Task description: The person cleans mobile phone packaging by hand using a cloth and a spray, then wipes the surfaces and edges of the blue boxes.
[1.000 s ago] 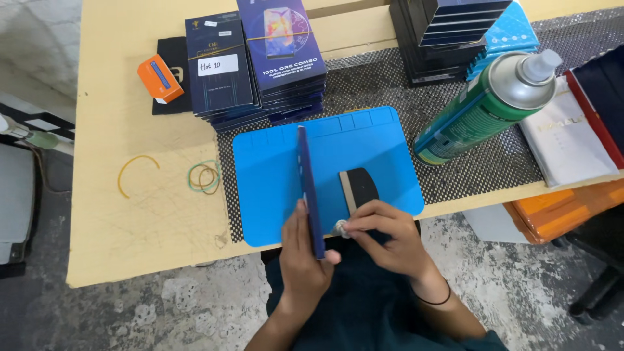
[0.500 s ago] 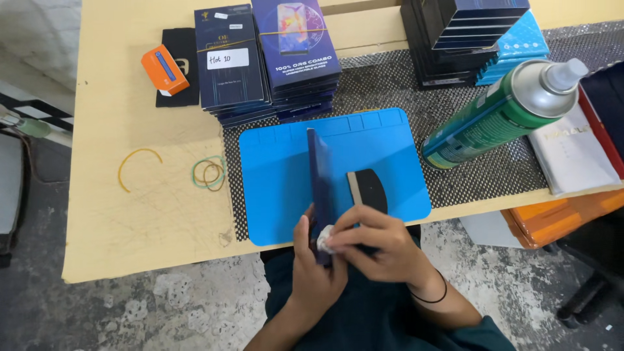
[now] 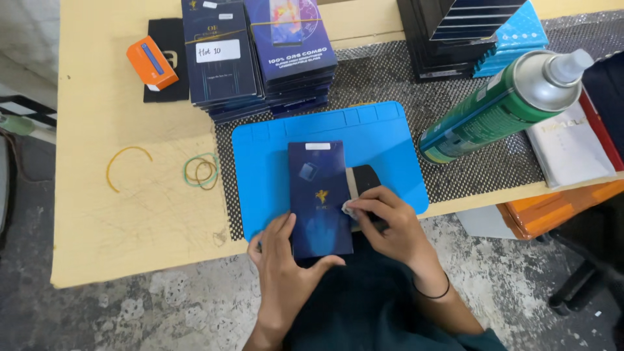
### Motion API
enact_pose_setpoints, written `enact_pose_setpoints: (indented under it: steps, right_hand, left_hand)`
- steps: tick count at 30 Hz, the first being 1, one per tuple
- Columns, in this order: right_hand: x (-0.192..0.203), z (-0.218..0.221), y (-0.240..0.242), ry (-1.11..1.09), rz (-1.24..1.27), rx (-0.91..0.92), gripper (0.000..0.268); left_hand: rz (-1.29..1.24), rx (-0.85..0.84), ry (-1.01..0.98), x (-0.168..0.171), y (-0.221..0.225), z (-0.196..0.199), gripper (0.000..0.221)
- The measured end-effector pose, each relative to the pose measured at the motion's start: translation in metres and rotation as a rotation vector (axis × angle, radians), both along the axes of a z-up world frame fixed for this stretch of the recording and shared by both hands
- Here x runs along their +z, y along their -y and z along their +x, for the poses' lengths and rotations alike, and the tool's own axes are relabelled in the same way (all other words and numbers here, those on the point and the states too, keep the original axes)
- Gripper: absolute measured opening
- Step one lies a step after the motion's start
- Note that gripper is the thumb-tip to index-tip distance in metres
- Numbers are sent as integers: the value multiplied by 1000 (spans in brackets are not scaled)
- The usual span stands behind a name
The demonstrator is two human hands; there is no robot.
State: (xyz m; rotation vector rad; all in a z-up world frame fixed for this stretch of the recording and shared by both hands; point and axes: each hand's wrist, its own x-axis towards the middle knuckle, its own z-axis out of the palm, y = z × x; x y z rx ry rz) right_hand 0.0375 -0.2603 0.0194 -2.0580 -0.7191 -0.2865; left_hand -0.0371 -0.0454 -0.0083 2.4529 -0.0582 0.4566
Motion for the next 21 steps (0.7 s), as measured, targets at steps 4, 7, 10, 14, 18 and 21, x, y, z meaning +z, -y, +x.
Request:
enact_pose_setpoints:
  steps: [4, 7, 10, 14, 18, 21]
  right_hand:
    - [-8, -6, 10, -75, -30, -17, 28]
    - [-7, -7, 14, -59, -52, -35, 23]
    - [-1, -6, 16, -21, -114, -7, 26]
    - [6, -4, 18, -94, -97, 38, 27]
    - [12, 2, 26, -55, -74, 97, 18]
    - [47, 5, 35, 123, -5, 22, 15]
  left_hand:
    - [93, 47, 84, -5, 12, 7, 104]
    - [168, 89, 162, -3, 21, 13, 97]
    - [197, 97, 167, 0, 24, 16, 95]
    - [221, 73, 60, -1, 20, 15, 94]
    - [254, 79, -57, -7, 19, 17, 94]
    - [251, 124, -146, -20, 18, 19, 99]
